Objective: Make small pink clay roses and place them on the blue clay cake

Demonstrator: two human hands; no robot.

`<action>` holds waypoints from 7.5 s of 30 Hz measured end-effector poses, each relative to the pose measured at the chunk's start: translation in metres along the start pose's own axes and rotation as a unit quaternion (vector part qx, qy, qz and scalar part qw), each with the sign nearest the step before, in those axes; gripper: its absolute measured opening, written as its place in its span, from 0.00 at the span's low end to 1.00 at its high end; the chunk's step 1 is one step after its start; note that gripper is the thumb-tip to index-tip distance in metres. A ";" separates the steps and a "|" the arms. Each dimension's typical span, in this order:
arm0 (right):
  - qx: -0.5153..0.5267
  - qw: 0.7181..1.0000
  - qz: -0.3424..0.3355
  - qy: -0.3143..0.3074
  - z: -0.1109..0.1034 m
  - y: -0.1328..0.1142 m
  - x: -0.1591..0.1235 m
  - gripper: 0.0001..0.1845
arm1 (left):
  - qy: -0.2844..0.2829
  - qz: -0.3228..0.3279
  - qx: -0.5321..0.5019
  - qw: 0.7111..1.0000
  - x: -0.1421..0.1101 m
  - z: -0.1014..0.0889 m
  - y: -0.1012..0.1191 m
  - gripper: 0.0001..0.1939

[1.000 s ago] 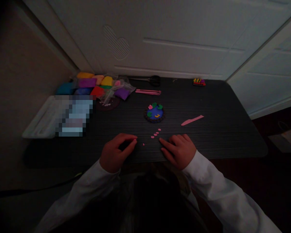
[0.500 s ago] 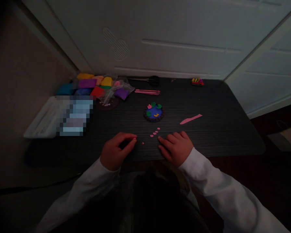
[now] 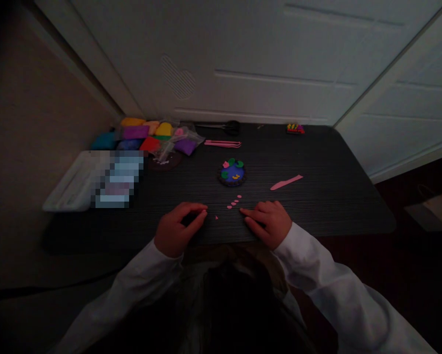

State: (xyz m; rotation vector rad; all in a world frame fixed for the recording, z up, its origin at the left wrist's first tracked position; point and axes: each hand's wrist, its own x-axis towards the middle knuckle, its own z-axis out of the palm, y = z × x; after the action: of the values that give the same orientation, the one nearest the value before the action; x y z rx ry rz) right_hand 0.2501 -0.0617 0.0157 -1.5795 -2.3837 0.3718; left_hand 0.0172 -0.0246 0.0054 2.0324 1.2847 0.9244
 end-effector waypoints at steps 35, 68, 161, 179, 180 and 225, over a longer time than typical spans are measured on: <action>-0.058 0.998 -0.031 0.000 0.003 0.005 -0.001 0.19 | -0.016 -0.001 -0.003 1.000 0.001 -0.002 0.002 0.08; 0.024 0.998 0.018 0.051 0.005 0.007 0.008 0.11 | -0.008 0.002 -0.004 1.000 0.000 -0.001 0.001 0.08; 0.183 0.947 0.109 0.241 0.015 -0.003 0.013 0.10 | -0.014 -0.058 -0.031 0.998 0.001 -0.009 0.001 0.11; -0.067 0.991 -0.003 0.115 0.023 -0.016 0.008 0.18 | -0.027 -0.055 -0.017 0.998 0.001 -0.005 0.000 0.10; -0.067 0.991 -0.005 0.112 0.022 -0.016 0.006 0.19 | -0.026 -0.056 -0.019 0.998 0.001 -0.005 0.000 0.10; -0.116 0.988 0.041 0.088 0.028 -0.043 -0.006 0.18 | -0.025 -0.043 -0.028 0.998 -0.001 -0.005 -0.001 0.10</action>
State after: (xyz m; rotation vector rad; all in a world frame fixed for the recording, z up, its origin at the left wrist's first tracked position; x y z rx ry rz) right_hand 0.2058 -0.0859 0.0041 -1.7340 -2.2982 -0.0320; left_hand 0.0127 -0.0244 0.0077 1.9300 1.2955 0.8552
